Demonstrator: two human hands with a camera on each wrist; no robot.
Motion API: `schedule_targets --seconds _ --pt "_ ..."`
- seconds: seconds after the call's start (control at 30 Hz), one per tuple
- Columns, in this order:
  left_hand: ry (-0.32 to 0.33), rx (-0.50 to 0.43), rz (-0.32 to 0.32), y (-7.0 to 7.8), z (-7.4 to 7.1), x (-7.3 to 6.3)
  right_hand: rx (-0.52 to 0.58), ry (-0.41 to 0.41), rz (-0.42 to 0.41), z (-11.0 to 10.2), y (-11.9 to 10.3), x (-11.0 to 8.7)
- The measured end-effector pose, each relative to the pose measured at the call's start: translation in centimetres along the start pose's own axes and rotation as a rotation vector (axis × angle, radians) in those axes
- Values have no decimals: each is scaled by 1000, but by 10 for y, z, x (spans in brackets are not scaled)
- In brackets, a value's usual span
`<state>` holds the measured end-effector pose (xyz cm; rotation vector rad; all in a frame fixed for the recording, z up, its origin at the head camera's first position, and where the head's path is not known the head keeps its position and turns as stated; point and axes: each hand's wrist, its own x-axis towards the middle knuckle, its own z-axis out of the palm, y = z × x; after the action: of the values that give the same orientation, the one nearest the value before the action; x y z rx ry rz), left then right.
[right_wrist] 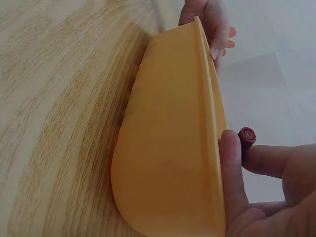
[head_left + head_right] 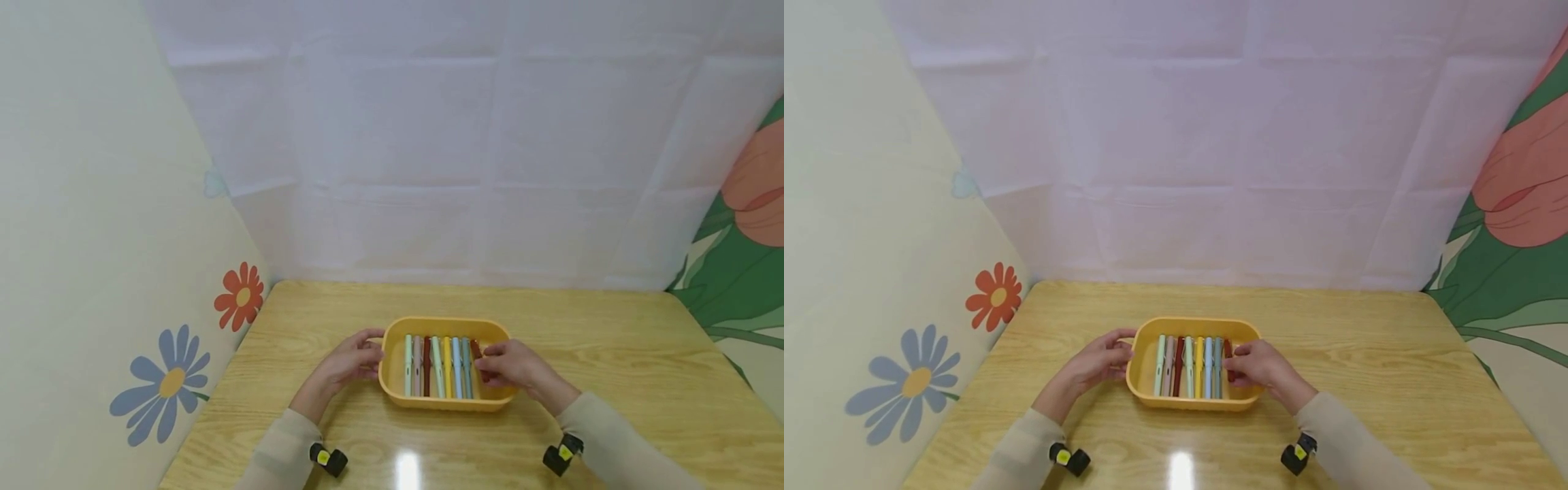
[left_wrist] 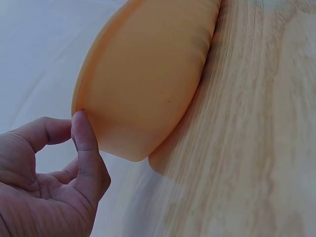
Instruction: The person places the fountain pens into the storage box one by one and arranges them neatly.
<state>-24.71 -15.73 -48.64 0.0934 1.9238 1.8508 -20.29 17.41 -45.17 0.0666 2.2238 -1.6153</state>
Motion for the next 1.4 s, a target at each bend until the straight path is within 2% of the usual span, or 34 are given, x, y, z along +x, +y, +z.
schedule_targets --seconds 0.27,0.63,0.87,1.03,1.17,1.4 --pt "13 11 -2 1 0 0 -86 -19 -7 1 -1 2" --pt "16 11 -10 1 -1 -2 -166 7 38 6 -1 3" --pt "23 14 -3 1 -2 -1 -165 24 58 8 -3 5" --pt "30 16 -2 0 -1 -2 -170 21 32 10 -3 3" --pt "29 13 2 0 -1 -3 -225 33 22 10 -7 -1" --pt "32 32 14 1 -1 -3 -238 27 -27 -1 -10 -4"
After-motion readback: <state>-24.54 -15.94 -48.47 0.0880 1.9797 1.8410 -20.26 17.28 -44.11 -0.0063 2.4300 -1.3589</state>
